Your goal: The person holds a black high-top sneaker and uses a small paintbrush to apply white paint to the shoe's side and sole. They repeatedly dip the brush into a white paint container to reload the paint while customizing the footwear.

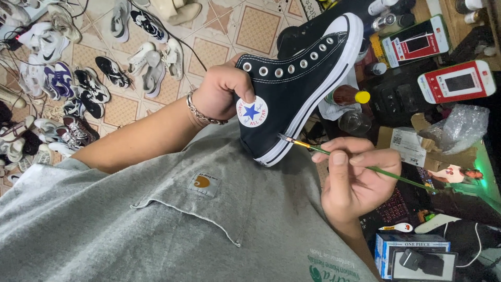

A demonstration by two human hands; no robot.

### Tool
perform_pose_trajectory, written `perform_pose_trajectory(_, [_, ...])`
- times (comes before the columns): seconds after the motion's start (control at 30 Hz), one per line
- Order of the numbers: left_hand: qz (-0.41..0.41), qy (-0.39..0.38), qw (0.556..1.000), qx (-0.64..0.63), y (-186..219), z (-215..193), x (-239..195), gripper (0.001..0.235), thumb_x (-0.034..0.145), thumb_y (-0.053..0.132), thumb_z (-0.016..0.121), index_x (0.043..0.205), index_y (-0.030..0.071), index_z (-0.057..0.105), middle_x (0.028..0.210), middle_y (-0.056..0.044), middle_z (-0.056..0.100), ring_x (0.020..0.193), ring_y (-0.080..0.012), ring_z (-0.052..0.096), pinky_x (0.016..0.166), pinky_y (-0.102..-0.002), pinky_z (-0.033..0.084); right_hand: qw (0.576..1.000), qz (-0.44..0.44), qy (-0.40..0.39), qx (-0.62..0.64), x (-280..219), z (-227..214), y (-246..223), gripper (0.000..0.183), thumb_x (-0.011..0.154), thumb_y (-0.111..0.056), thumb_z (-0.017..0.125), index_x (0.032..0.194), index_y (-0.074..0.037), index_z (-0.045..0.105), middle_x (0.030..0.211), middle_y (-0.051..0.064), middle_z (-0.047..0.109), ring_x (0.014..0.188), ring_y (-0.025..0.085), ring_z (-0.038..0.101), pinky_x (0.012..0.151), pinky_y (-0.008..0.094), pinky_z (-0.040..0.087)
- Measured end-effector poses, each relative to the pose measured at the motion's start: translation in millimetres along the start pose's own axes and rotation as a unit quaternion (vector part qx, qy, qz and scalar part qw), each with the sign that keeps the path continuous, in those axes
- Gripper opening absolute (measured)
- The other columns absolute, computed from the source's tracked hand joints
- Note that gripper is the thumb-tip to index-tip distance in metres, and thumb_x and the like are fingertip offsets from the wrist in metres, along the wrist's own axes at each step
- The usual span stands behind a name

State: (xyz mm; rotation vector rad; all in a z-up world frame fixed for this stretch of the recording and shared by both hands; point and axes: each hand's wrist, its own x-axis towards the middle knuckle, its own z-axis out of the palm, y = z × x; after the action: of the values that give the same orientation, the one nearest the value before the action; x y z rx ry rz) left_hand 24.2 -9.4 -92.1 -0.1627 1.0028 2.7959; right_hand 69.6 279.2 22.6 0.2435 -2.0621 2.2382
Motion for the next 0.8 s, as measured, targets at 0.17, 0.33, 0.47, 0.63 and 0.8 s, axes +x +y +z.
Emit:
perform_pose_trajectory(0.17, [0.131,-0.051,0.982,0.128,-16,-23,-6,0.018,0.089,-0.006,0.085,0.077,0.006,0.081,0.104,-0.014,0.082,0.094,-0.0303,0.084,0.075,-0.041,0.07,1.0,-0.027,0.001,-0.008,2,-4,8,0.029,0.124,-0.004,0.073,0.128,-0.011,0.045,0.098,0.024,0.065,0.088,0.029,0.077,0.07,0.036,0.071])
perform_pose_trajectory(0.33, [-0.018,0.064,0.998,0.01,-10,-17,-6,0.018,0.065,-0.007,0.084,0.071,0.006,0.073,0.104,-0.017,0.081,0.09,-0.0375,0.085,0.07,-0.046,0.071,1.0,-0.02,0.011,-0.001,0,-1,1,0.029,0.121,0.002,0.07,0.125,-0.01,0.043,0.099,0.025,0.065,0.093,0.028,0.076,0.069,0.034,0.072])
perform_pose_trajectory(0.47, [0.099,-0.012,0.985,0.139,-17,-31,-9,0.02,0.08,-0.009,0.091,0.078,0.008,0.081,0.127,-0.013,0.074,0.115,-0.0322,0.082,0.087,-0.044,0.076,1.0,-0.011,0.01,-0.013,1,1,2,0.03,0.121,-0.003,0.072,0.125,-0.01,0.043,0.098,0.026,0.064,0.088,0.031,0.076,0.07,0.036,0.072])
perform_pose_trajectory(0.63, [-0.058,0.121,0.991,-0.018,-3,-8,-2,0.041,0.052,-0.012,0.084,0.086,0.002,0.065,0.104,-0.02,0.083,0.084,-0.0379,0.083,0.066,-0.045,0.07,0.998,-0.036,0.033,-0.025,4,-2,6,0.032,0.123,-0.004,0.074,0.127,-0.011,0.043,0.094,0.022,0.062,0.086,0.031,0.076,0.07,0.038,0.069])
perform_pose_trajectory(0.8, [-0.066,0.134,0.989,-0.002,-2,-7,0,0.04,0.05,-0.01,0.083,0.083,0.004,0.065,0.098,-0.018,0.082,0.079,-0.0359,0.081,0.063,-0.044,0.067,0.999,-0.005,-0.009,-0.04,4,5,-7,0.031,0.12,-0.004,0.07,0.117,-0.008,0.039,0.096,0.033,0.066,0.076,0.031,0.074,0.065,0.032,0.068])
